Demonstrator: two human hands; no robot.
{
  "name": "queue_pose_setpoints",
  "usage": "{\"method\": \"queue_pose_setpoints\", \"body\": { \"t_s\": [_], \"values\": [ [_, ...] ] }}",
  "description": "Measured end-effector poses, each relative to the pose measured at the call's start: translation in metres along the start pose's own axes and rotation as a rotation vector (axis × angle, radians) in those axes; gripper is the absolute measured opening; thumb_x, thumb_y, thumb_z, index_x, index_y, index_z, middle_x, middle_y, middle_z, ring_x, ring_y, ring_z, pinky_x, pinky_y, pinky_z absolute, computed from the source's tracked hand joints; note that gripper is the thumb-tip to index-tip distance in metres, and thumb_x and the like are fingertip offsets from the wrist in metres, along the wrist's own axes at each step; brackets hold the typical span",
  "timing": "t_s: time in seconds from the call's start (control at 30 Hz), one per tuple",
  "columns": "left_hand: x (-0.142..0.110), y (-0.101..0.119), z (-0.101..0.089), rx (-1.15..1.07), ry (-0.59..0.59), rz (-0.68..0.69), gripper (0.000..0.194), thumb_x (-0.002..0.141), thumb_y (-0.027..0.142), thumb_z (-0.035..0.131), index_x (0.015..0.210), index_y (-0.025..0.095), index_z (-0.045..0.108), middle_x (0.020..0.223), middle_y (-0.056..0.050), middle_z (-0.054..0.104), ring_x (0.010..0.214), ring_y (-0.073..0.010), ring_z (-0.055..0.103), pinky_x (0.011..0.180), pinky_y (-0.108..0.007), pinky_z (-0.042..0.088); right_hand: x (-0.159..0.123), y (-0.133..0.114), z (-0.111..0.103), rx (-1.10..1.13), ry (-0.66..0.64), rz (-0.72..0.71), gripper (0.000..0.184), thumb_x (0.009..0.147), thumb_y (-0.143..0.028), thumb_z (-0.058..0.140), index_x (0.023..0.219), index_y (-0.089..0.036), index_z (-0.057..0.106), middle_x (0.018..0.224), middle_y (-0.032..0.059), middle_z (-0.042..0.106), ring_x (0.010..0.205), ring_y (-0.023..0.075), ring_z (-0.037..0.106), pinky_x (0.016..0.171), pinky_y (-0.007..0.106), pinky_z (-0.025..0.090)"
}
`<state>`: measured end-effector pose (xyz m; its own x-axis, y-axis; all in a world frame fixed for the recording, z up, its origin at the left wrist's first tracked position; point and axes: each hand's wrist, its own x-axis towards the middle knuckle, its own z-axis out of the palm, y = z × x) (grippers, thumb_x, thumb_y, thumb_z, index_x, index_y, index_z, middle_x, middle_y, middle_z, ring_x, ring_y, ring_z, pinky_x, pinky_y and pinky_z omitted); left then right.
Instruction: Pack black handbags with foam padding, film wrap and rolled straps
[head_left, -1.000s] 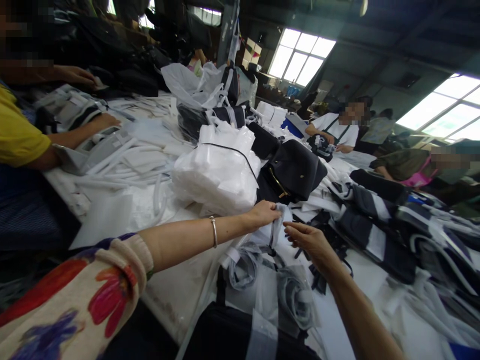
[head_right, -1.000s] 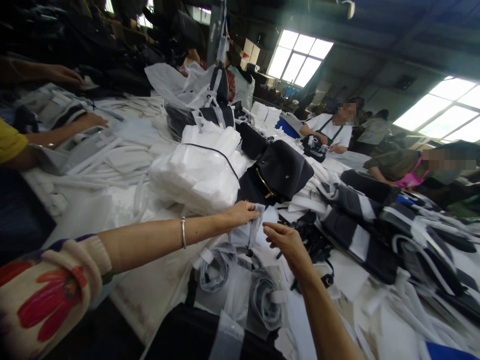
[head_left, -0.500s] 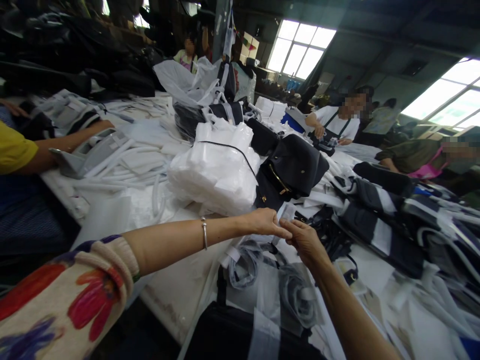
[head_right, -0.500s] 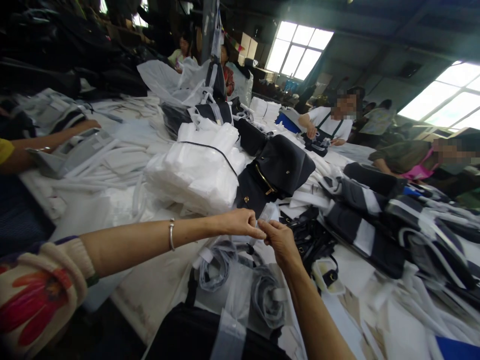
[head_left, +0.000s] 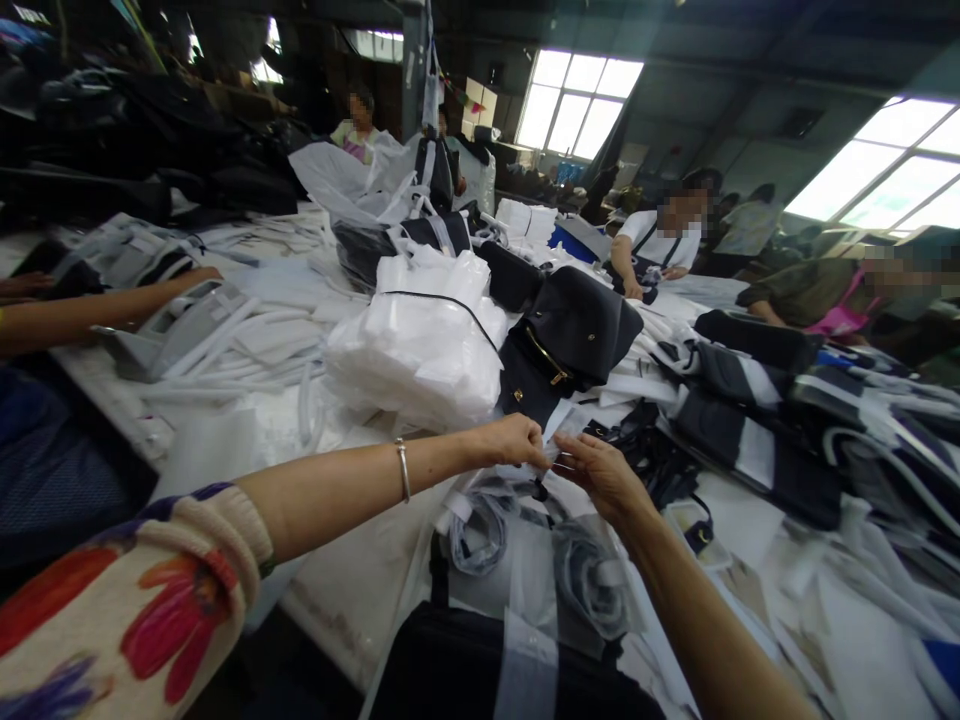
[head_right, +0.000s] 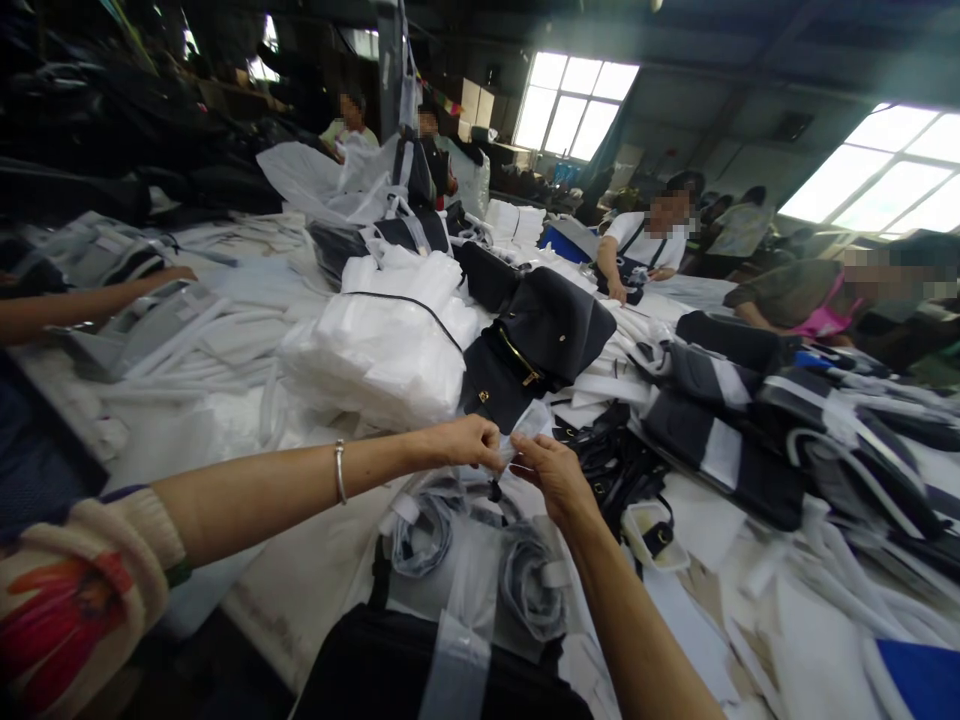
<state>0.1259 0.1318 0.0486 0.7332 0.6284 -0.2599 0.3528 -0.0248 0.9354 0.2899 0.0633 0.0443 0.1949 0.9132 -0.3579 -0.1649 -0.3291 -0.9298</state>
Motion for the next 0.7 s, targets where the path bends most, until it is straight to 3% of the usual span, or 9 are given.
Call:
{"method": "queue_pose_setpoints", "body": {
  "t_s": [0.17, 0.3, 0.43, 0.6, 0.7],
  "values": [
    [-0.001, 0.001, 0.003, -0.129, -0.07, -0.099, 0.02, 0.072, 0.022, 0.066, 0.065, 0.017, 0.048, 0.056, 0.005, 0.057, 0.055, -0.0091, 0.057, 0.058, -0.021, 0.048, 0.002, -0.001, -0.002, 0.006, 0.007, 0.025, 0.029, 0.06, -0.034, 0.085, 0.072, -0.017, 0.065, 0.069, 0.0021, 0.068, 0.06, 0.0135, 0.063, 0.062, 0.026, 0.055],
    [0.0, 0.0, 0.002, -0.144, -0.135, -0.17, 0.013, 0.073, 0.015, 0.061, 0.064, 0.016, 0.051, 0.056, 0.003, 0.059, 0.054, -0.0096, 0.06, 0.056, -0.02, 0.047, 0.002, 0.0, -0.005, -0.023, 0.01, 0.044, 0.03, 0.059, -0.035, 0.086, 0.072, -0.017, 0.065, 0.066, 0.0006, 0.066, 0.057, 0.0126, 0.061, 0.06, 0.026, 0.055],
    [0.001, -0.002, -0.001, -0.08, -0.131, -0.177, 0.012, 0.071, 0.012, 0.06, 0.063, 0.016, 0.053, 0.053, 0.006, 0.054, 0.049, -0.0065, 0.052, 0.052, -0.018, 0.041, 0.002, -0.001, -0.006, -0.074, 0.004, 0.06, 0.03, 0.062, -0.037, 0.084, 0.078, -0.017, 0.067, 0.072, 0.0032, 0.07, 0.062, 0.0137, 0.064, 0.055, 0.023, 0.05],
    [0.007, 0.002, 0.0, 0.065, -0.141, -0.173, 0.013, 0.07, 0.011, 0.059, 0.06, 0.016, 0.052, 0.055, 0.005, 0.053, 0.056, -0.0093, 0.055, 0.054, -0.019, 0.041, 0.003, -0.009, -0.002, -0.131, -0.023, 0.034, 0.028, 0.062, -0.035, 0.084, 0.071, -0.014, 0.066, 0.059, -0.0018, 0.061, 0.052, 0.0071, 0.053, 0.043, 0.015, 0.034],
    [0.012, 0.007, 0.0, 0.185, -0.126, -0.149, 0.015, 0.072, 0.012, 0.059, 0.059, 0.016, 0.053, 0.057, 0.003, 0.056, 0.06, -0.0128, 0.059, 0.058, -0.023, 0.045, 0.005, -0.012, -0.001, -0.135, -0.049, 0.042, 0.027, 0.063, -0.032, 0.084, 0.071, -0.015, 0.065, 0.061, -0.0006, 0.062, 0.052, 0.0082, 0.054, 0.043, 0.016, 0.04]
  ]
}}
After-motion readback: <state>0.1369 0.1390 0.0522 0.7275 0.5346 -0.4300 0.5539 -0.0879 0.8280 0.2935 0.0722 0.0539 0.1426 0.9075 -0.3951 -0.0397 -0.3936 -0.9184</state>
